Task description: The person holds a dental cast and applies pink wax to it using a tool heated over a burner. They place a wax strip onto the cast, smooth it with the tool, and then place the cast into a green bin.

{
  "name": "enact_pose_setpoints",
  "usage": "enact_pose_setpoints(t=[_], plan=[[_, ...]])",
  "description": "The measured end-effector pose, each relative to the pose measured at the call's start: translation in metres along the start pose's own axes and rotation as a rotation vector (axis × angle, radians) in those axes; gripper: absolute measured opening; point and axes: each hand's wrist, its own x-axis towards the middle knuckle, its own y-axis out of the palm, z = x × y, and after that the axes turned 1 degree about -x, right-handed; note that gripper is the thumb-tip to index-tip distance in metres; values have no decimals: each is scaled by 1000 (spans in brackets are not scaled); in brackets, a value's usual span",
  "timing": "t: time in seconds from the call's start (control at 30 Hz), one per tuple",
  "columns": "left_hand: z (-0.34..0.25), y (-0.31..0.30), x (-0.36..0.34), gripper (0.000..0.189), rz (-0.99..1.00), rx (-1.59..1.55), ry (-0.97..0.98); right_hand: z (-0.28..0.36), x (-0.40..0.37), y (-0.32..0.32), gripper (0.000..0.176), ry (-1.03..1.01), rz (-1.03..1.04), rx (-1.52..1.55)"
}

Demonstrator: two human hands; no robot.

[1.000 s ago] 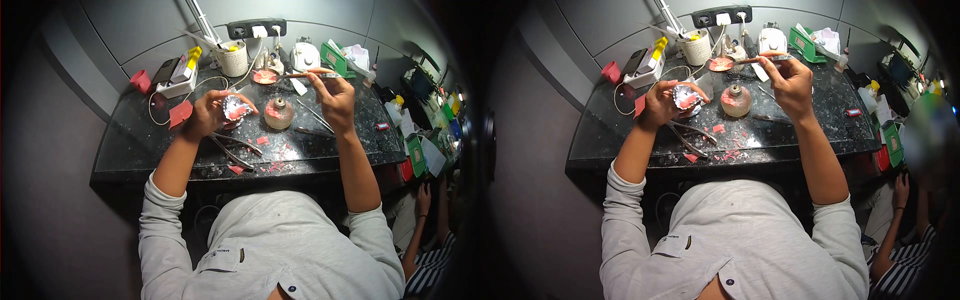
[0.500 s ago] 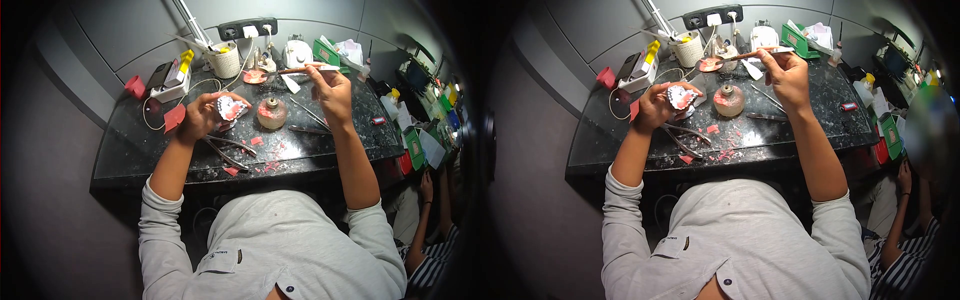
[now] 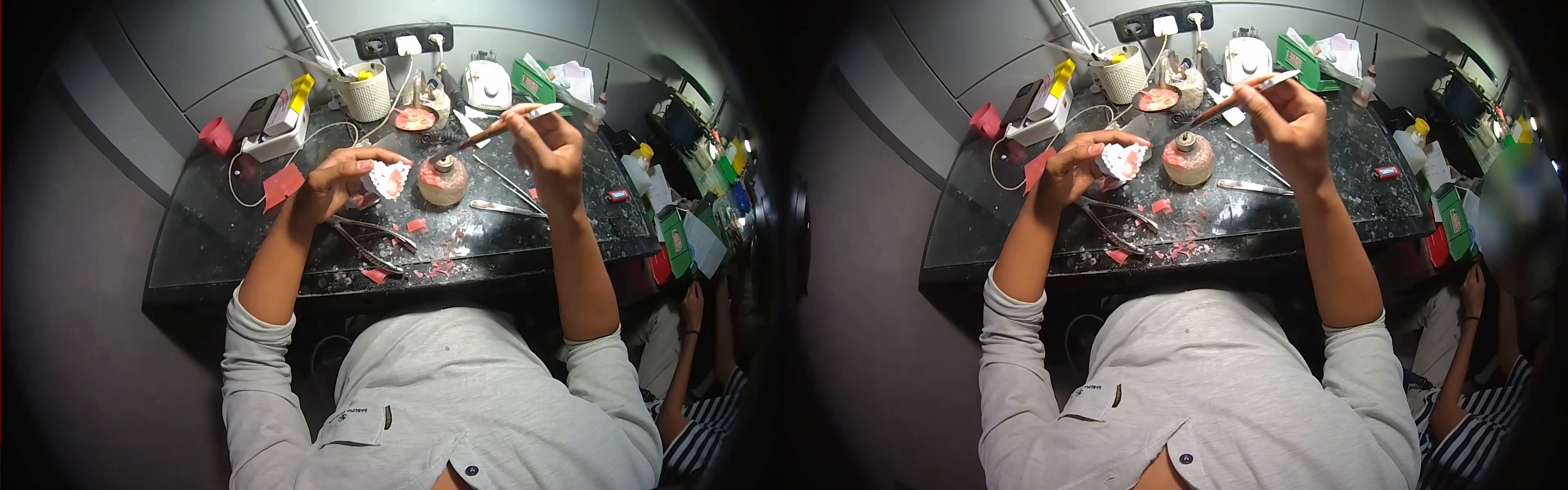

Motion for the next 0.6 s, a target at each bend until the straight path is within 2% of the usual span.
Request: enact_pose_setpoints(t=[0.13, 0.2, 0.33, 0.4, 0.6], plan=[[0, 5, 0, 58, 9, -4, -7, 4, -16, 20, 11, -100, 180, 36], [-2, 5, 1, 70, 15, 60, -31, 9, -20, 25, 12, -125, 233, -5], [2, 2, 1, 70, 2, 61, -26, 8, -20, 30, 12, -198, 251, -16], [3, 1, 2, 58, 32, -7, 6, 8, -21, 27, 12, -136, 288, -75], [3, 3, 1, 59, -15, -9, 7, 5, -21, 30, 13, -150, 243, -50]])
